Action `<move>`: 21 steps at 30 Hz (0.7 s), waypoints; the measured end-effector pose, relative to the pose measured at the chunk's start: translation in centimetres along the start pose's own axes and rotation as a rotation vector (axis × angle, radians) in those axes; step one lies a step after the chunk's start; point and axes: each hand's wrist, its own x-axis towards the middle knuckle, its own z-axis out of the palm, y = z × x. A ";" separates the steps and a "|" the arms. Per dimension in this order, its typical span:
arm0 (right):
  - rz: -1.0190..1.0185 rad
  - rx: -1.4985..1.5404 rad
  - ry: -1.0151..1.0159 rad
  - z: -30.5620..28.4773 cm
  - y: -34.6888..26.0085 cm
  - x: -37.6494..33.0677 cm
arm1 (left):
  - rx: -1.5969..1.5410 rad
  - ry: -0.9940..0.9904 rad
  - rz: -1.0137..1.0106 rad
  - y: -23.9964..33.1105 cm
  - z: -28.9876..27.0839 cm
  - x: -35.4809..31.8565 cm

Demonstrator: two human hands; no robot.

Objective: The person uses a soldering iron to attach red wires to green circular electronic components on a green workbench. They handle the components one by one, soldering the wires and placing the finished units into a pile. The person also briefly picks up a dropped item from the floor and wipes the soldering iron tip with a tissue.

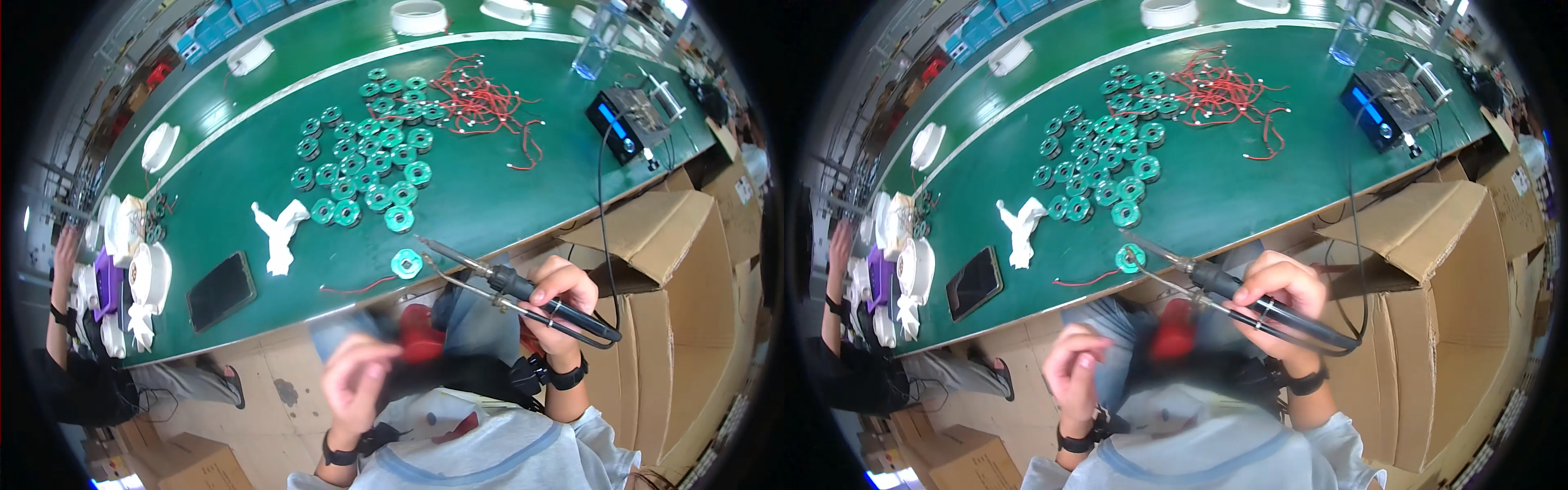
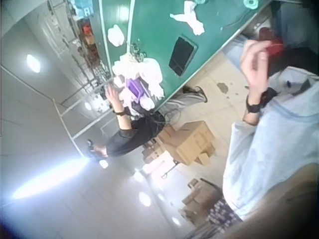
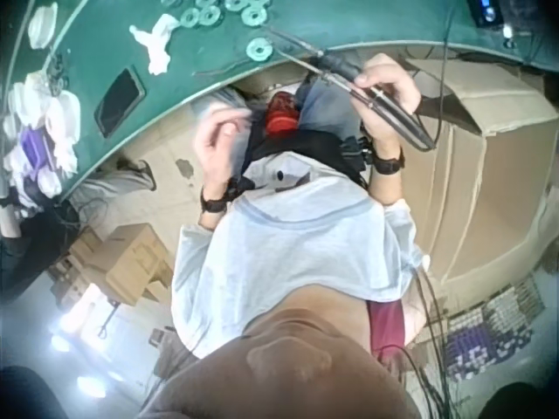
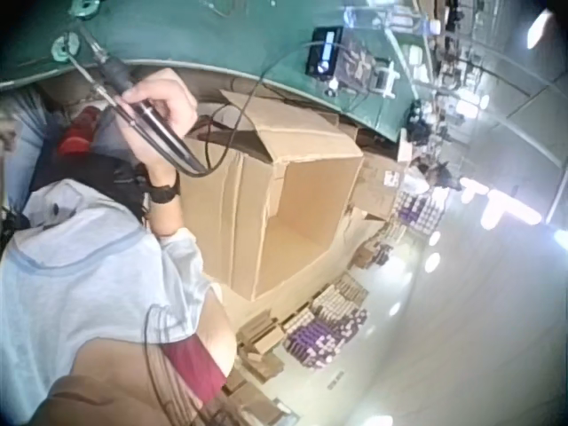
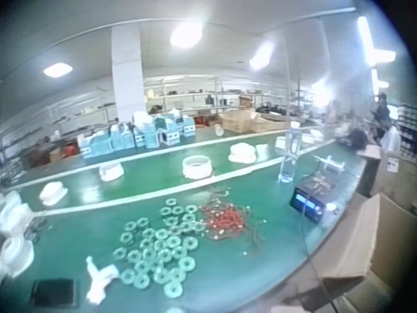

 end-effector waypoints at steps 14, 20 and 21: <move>0.118 -0.080 -0.127 -0.7 -1.9 -0.3 | 0.624 0.312 0.322 -2.4 -5.5 5.1; 0.177 -0.075 -0.149 -0.9 -2.4 -0.5 | 0.828 0.148 0.397 -2.0 -4.9 6.3; 0.118 -0.124 -0.165 -1.0 -2.4 -0.3 | 0.834 0.097 0.395 -2.0 -4.9 6.4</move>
